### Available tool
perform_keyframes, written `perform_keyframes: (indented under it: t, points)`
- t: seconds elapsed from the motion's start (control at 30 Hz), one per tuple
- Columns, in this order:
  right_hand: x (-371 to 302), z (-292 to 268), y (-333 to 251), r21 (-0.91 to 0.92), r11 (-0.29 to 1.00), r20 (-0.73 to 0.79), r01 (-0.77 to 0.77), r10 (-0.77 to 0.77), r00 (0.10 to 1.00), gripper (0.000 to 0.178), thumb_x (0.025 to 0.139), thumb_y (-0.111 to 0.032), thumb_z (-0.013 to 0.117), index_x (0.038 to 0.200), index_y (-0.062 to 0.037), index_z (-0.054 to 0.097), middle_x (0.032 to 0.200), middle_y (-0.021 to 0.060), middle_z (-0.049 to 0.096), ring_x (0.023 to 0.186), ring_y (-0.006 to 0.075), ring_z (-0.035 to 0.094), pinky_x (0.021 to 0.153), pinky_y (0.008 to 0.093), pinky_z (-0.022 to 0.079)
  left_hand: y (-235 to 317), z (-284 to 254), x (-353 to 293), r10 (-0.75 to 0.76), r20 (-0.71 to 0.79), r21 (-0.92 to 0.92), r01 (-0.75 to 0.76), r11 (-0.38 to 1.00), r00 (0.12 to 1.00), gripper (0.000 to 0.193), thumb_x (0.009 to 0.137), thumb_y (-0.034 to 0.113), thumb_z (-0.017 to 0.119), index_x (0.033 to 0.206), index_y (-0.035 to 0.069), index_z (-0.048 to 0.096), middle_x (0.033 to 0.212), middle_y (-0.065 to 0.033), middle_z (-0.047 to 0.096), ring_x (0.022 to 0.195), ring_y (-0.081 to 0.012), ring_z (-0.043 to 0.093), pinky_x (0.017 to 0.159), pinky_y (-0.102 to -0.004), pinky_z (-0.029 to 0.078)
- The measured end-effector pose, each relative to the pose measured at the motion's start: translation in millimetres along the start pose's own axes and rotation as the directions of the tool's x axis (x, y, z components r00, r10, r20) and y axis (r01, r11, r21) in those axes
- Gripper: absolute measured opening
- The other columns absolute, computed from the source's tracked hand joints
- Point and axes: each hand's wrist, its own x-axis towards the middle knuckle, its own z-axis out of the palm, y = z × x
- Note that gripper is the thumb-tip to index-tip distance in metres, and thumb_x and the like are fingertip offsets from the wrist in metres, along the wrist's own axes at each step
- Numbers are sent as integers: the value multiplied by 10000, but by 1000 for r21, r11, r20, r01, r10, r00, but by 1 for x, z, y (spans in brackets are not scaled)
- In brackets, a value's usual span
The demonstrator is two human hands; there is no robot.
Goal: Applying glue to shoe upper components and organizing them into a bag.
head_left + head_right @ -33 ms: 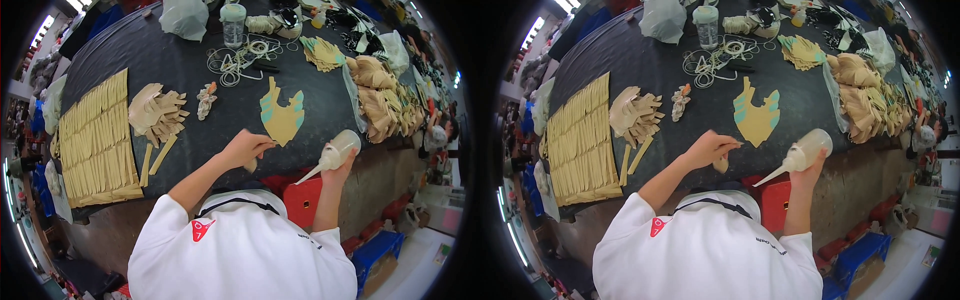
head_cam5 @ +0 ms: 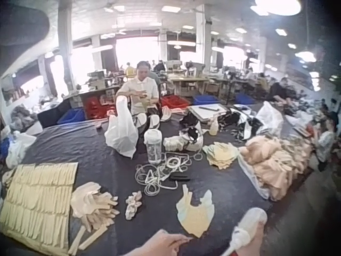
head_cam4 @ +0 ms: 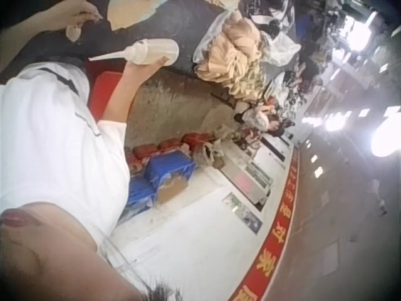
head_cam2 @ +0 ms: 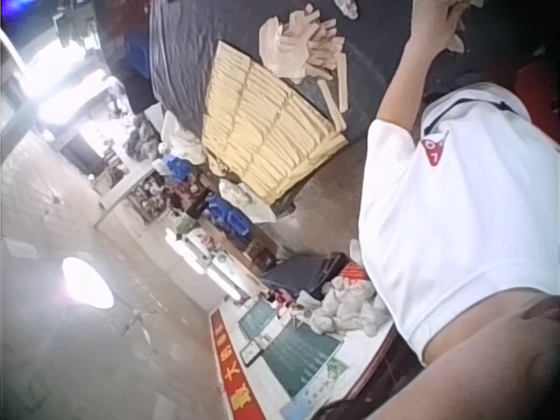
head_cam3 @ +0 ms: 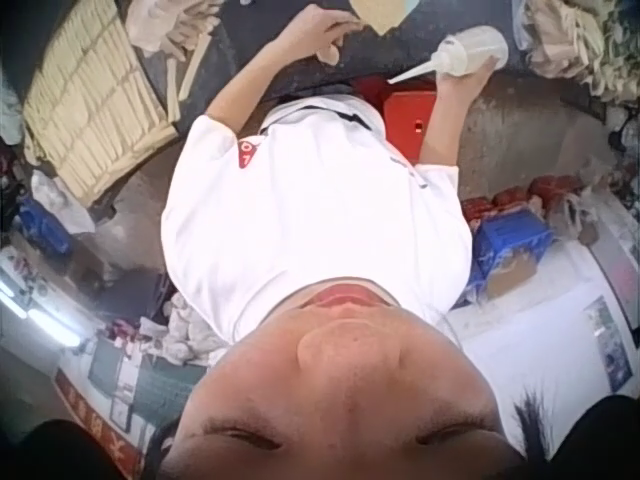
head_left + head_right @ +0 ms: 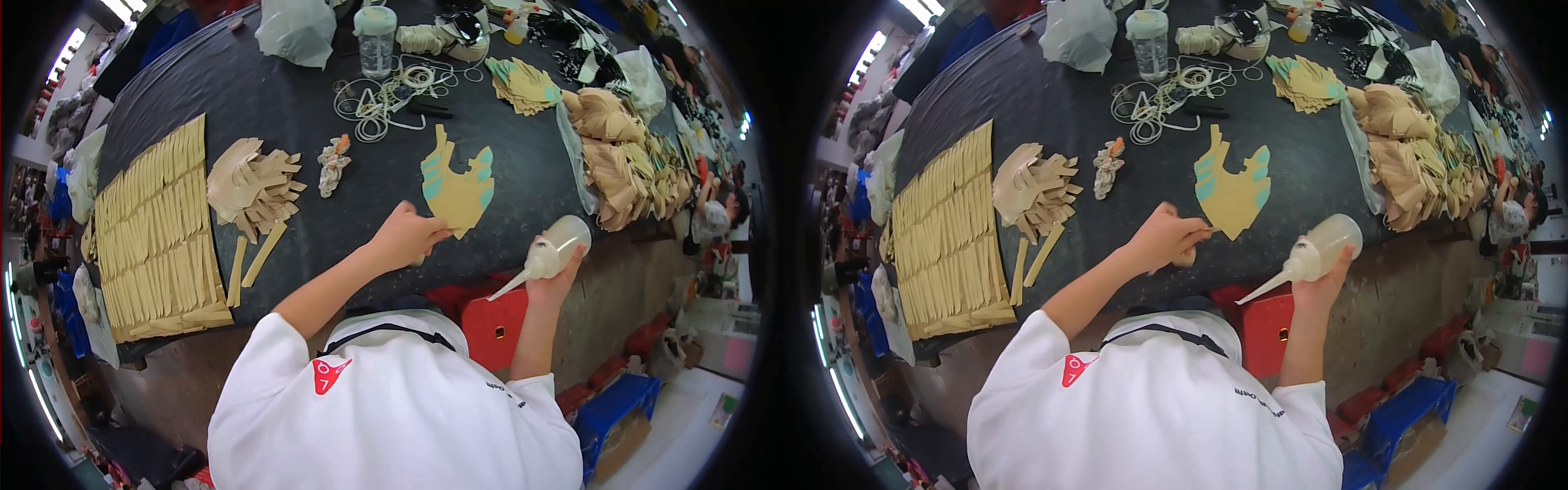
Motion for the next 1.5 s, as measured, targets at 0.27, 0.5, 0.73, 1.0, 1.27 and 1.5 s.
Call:
perform_keyframes:
  t: [0.27, 0.5, 0.73, 1.0, 1.27, 1.5]
  points:
    - [-9, -72, -46, 99, 974, -156, 203, -186, 970, 642, 765, -483, 694, 1191, -60, 466, 981, 146, 600, 856, 270, 611, 763, 368, 545, 46, 43, 138, 548, -214, 565, -355, 745, 809, 196, 880, 259, 563, 791, 107, 477, 592, -61, 561, 540, -265, 592, 465, -379, 452]
    - [-22, -95, -59, 22, 952, -284, 306, -287, 915, 634, 799, -496, 648, 1235, -89, 436, 1025, 110, 565, 879, 259, 593, 781, 374, 525, 43, 69, 205, -50, -550, 207, 194, 959, 833, 228, 945, 299, 447, 904, 78, 490, 709, -184, 631, 697, -381, 624, 567, -470, 490]
    - [-18, -102, -54, 25, 972, -331, 234, -212, 919, 593, 785, -470, 676, 1210, -115, 463, 999, 98, 601, 865, 252, 611, 764, 370, 549, -106, 108, 157, -264, -518, 314, 467, 826, 814, 292, 958, 330, 393, 959, 62, 511, 755, -165, 655, 719, -364, 652, 608, -452, 515]
    - [27, -86, -22, 32, 999, -157, -43, 48, 986, 569, 788, -459, 675, 1200, -128, 464, 1005, 95, 603, 826, 250, 632, 698, 368, 571, -115, 95, 133, -193, -696, 408, 603, 686, 691, 297, 857, 324, 534, 1003, 65, 526, 929, -90, 557, 939, -268, 542, 681, -419, 478]
    - [97, -14, 40, -308, 950, 389, 41, 86, 917, 498, 822, -265, 684, 1221, -75, 455, 1133, 99, 550, 1039, 254, 556, 861, 413, 492, -33, 17, 2, -363, -286, 325, 446, 834, 887, 297, 879, 298, 511, 977, 41, 621, 954, -147, 581, 953, -327, 548, 780, -425, 450]
    - [31, 138, 152, 48, -481, 950, 876, 294, 109, 461, 625, -32, 676, 1071, -90, 575, 1009, 113, 535, 995, 304, 479, 873, 410, 354, 110, -60, -143, 204, -82, 27, -203, 979, 975, 243, 889, 252, 534, 988, 69, 659, 988, -106, 642, 955, -288, 579, 807, -403, 462]
